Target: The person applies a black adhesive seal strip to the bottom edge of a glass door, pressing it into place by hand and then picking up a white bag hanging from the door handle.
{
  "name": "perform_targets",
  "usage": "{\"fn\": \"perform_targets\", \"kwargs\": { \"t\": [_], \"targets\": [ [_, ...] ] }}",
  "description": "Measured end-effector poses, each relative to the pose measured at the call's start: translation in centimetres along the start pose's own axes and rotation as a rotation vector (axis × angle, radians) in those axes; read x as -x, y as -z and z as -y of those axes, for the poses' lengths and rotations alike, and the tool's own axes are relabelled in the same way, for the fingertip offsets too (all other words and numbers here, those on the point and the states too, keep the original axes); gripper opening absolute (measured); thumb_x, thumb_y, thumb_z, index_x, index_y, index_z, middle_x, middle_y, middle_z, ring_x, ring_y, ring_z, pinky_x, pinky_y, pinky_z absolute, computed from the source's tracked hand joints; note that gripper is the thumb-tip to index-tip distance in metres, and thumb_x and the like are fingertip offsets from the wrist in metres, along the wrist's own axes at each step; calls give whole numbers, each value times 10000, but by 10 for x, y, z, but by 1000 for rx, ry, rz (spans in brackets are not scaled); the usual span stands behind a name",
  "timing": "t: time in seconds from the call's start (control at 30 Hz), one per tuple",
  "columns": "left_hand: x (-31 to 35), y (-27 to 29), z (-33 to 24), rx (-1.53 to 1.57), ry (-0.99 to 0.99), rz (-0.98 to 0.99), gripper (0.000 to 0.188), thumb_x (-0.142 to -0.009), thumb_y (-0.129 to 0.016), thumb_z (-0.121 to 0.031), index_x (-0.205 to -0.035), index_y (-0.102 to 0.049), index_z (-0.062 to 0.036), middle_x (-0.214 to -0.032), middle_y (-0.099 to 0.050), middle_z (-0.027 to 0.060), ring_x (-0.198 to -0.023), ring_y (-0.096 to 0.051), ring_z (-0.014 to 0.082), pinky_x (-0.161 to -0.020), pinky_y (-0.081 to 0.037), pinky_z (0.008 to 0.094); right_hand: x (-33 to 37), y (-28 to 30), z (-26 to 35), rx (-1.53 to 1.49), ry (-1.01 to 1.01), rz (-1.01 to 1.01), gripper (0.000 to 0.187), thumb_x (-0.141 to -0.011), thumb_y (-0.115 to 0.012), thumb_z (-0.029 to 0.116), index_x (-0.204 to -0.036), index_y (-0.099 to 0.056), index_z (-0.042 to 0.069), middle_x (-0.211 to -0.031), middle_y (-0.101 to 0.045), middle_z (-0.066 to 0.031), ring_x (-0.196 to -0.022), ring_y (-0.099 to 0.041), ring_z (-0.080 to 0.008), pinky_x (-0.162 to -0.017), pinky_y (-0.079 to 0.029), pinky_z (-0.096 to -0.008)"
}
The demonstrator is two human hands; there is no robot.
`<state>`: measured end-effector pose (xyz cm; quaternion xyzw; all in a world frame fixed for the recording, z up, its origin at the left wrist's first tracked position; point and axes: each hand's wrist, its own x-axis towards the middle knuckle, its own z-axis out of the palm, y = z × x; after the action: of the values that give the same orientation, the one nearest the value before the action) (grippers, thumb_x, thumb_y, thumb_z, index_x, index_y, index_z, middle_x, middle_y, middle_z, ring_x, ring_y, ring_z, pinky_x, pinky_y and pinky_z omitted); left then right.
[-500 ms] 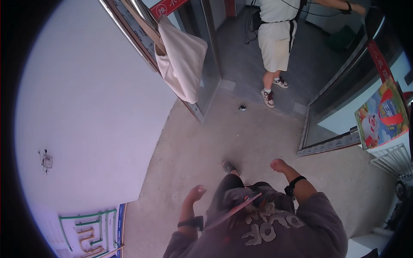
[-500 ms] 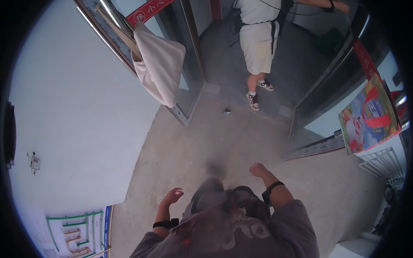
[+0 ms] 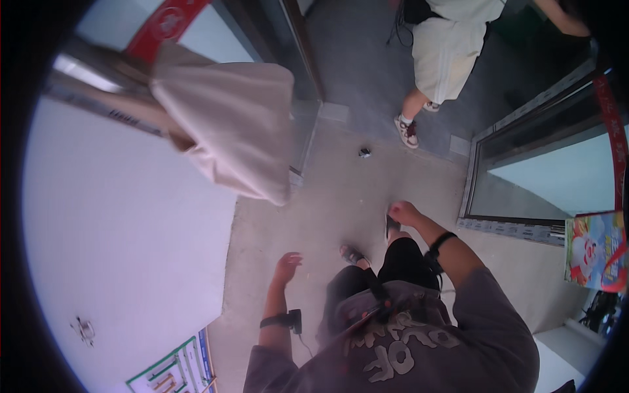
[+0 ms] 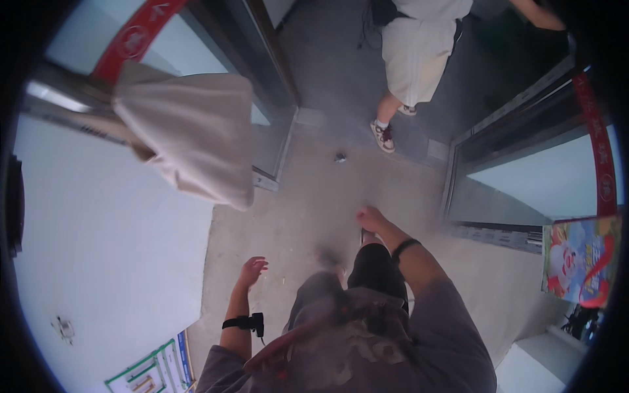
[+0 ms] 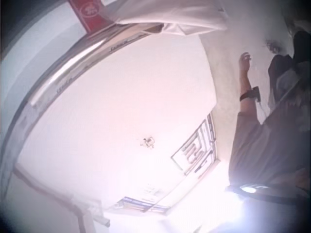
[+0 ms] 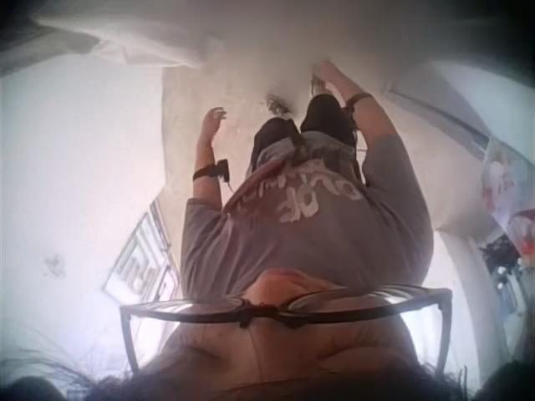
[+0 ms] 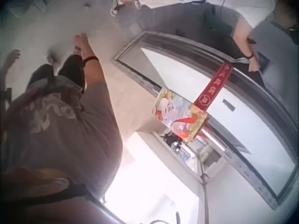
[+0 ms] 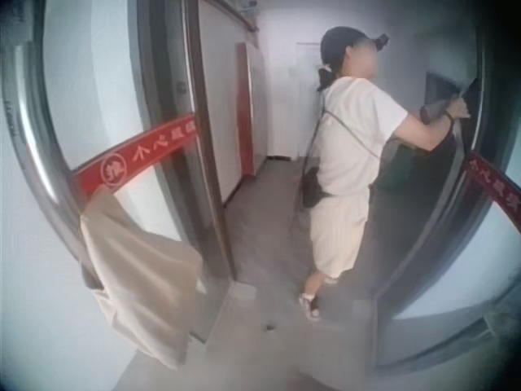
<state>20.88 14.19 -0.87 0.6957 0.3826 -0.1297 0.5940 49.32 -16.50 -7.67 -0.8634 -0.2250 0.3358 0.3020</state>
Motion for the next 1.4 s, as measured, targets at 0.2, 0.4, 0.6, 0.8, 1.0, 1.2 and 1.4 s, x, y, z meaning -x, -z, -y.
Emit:
{"fn": "perform_targets", "kwargs": {
  "t": [0.2, 0.4, 0.6, 0.8, 1.0, 1.2, 1.4],
  "targets": [
    [-77, 25, -6, 14, 158, -259, 281, -798, -501, -174, -1046, -454, -52, -844, -568, 55, -737, -562, 136, -582, -419, 247, -173, -77, 9, 78, 112, -51, 125, -675, -485, 157, -654, -552, 54, -714, -553, -151, -721, -534, -314, -632, -422, -399],
    [-216, 55, -1, 213, 18, -714, 586, -819, -459, -318, -1257, -90, -194, -1199, -323, 42, -1073, -366, 196, -827, -352, 397, -301, -164, 42, -58, 63, 56, 163, -698, -439, 141, -683, -557, 30, -735, -550, -164, -718, -534, -308, -621, -427, -406],
    [-355, 59, 14, -22, -369, -1037, 580, -818, -494, -263, -1209, -190, 38, -1174, -368, 156, -1065, -389, 234, -892, -329, 344, -400, -278, -25, -86, 14, 67, 154, -711, -423, 110, -723, -557, 36, -776, -553, -150, -758, -534, -301, -643, -427, -404],
    [-403, 59, 39, 23, -801, -1485, 831, -733, -509, -498, -1225, -146, 64, -1240, -252, 235, -1131, -306, 321, -953, -267, 444, -477, -390, -49, -159, 48, 58, 166, -717, -450, 131, -837, -529, 49, -857, -542, -144, -835, -512, -301, -716, -413, -391],
    [-410, 50, 30, 7, -847, -1447, 943, -675, -436, -643, -1251, -113, 31, -1269, -195, 224, -1157, -249, 368, -954, -220, 507, -495, -446, -46, -230, 178, -81, 169, -724, -500, 164, -838, -498, 40, -869, -521, -138, -820, -515, -283, -707, -423, -375],
    [-413, 46, 28, -38, -803, -1495, 919, -652, -417, -678, -1255, -162, -33, -1256, -220, 184, -1178, -212, 332, -968, -176, 500, -507, -466, -48, -486, 108, -148, 178, -714, -546, 159, -846, -503, 47, -823, -536, -117, -760, -539, -260, -662, -441, -353],
    [-417, 43, 24, -37, -807, -1541, 885, -671, -391, -668, -1256, -171, -42, -1262, -215, 182, -1180, -208, 341, -966, -175, 505, -513, -470, -47, -615, 97, -155, 173, -716, -560, 148, -845, -521, 40, -773, -573, -111, -697, -569, -251, -628, -455, -340]
  ]
}}
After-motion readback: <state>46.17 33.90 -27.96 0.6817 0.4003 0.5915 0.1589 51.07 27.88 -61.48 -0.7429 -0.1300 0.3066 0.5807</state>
